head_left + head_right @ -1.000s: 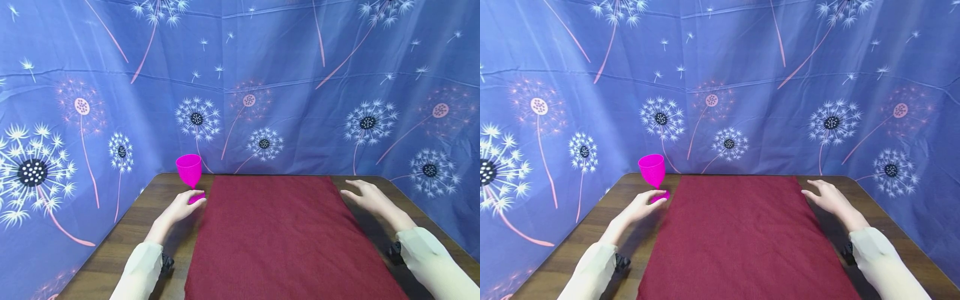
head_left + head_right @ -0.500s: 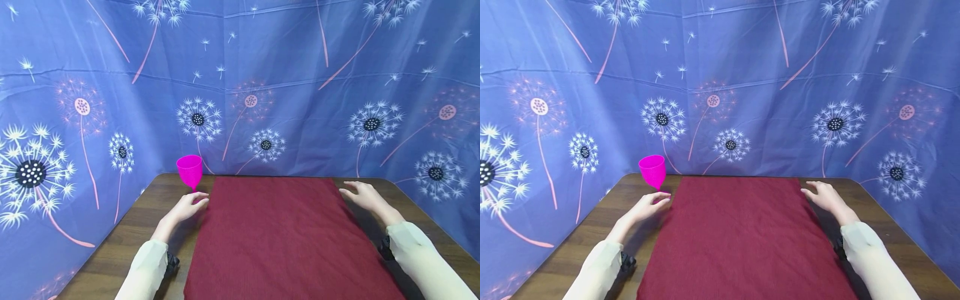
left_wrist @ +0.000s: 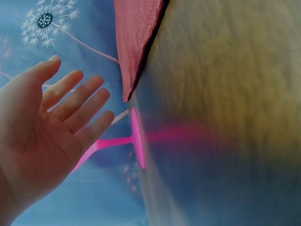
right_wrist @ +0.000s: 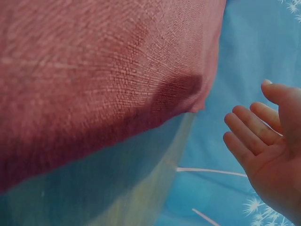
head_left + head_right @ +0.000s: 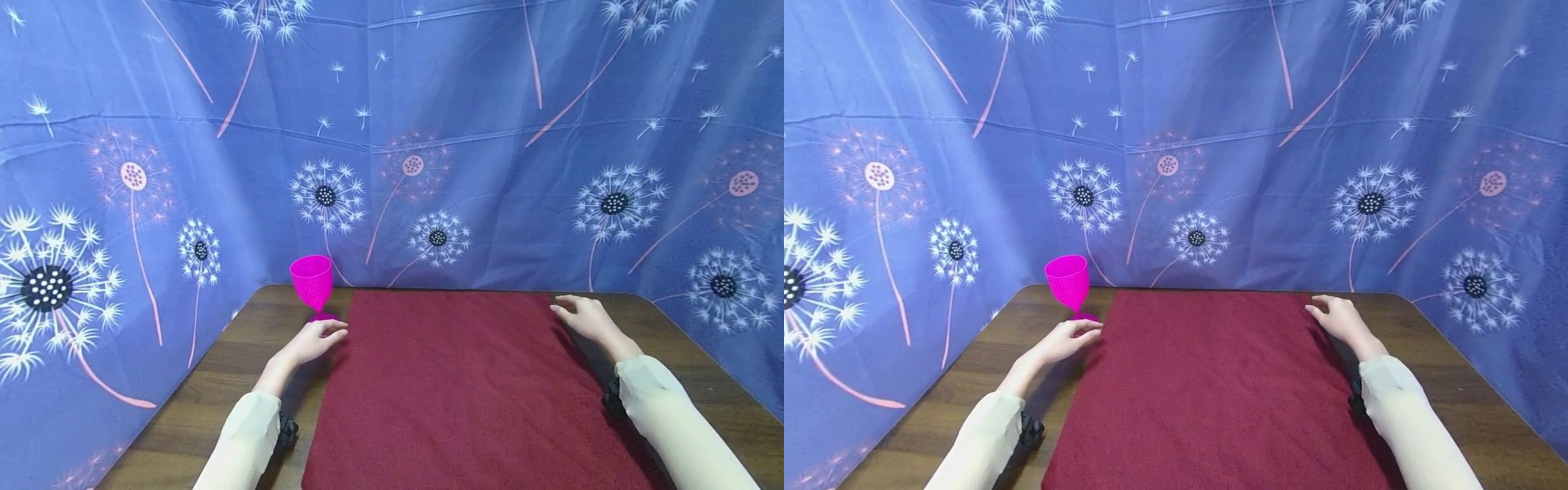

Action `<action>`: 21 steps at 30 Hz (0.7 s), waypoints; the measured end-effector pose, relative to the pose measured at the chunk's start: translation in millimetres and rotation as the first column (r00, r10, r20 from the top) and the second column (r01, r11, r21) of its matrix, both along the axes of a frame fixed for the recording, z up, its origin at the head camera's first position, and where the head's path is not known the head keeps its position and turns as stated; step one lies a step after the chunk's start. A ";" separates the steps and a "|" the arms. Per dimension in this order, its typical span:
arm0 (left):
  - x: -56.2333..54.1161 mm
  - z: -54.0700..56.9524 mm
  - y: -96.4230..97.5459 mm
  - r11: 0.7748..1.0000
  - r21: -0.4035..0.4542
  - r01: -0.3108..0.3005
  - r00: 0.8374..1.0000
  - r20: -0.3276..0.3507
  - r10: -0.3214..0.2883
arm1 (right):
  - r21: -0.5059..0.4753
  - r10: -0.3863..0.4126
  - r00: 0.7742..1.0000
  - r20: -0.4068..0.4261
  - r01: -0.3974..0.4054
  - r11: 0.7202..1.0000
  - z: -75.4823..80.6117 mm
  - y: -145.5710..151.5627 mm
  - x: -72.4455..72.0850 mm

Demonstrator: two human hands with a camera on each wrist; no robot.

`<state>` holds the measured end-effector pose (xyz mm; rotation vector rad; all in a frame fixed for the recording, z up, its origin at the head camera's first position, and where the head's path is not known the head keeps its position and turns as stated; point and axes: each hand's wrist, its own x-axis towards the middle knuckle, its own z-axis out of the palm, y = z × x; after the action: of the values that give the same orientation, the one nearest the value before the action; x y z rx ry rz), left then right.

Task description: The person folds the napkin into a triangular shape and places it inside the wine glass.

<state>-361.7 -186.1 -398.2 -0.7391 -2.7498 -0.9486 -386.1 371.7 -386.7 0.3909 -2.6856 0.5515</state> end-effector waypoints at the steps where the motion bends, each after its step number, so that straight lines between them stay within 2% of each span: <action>1: 0.0 -0.2 0.7 1.000 -0.003 0.012 1.000 -0.003 -0.012 | -0.005 -0.004 1.000 0.002 0.004 1.000 -1.2 0.5 -0.9; 4: 0.2 -1.4 1.5 0.999 -0.012 0.049 0.999 0.007 -0.049 | -0.013 -0.020 1.000 0.021 0.021 1.000 -5.1 2.7 -4.4; 7: -0.4 -3.8 -0.6 0.997 -0.023 0.068 0.997 0.047 -0.067 | -0.015 -0.031 0.999 0.038 0.031 0.999 -7.9 3.8 -8.6; 13: -2.3 -8.4 -3.1 0.999 -0.005 0.053 0.991 0.120 -0.052 | -0.012 -0.040 0.997 0.060 0.041 0.999 -9.8 5.1 -16.4; 21: -2.2 -8.7 -3.0 0.998 -0.026 0.063 0.989 0.133 -0.059 | -0.028 -0.043 0.992 0.115 0.047 0.999 -7.7 3.8 -22.4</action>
<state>-363.9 -189.0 -406.9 -0.7963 -2.8766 -1.0057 -408.5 375.5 -394.4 0.2980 -2.7841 0.6183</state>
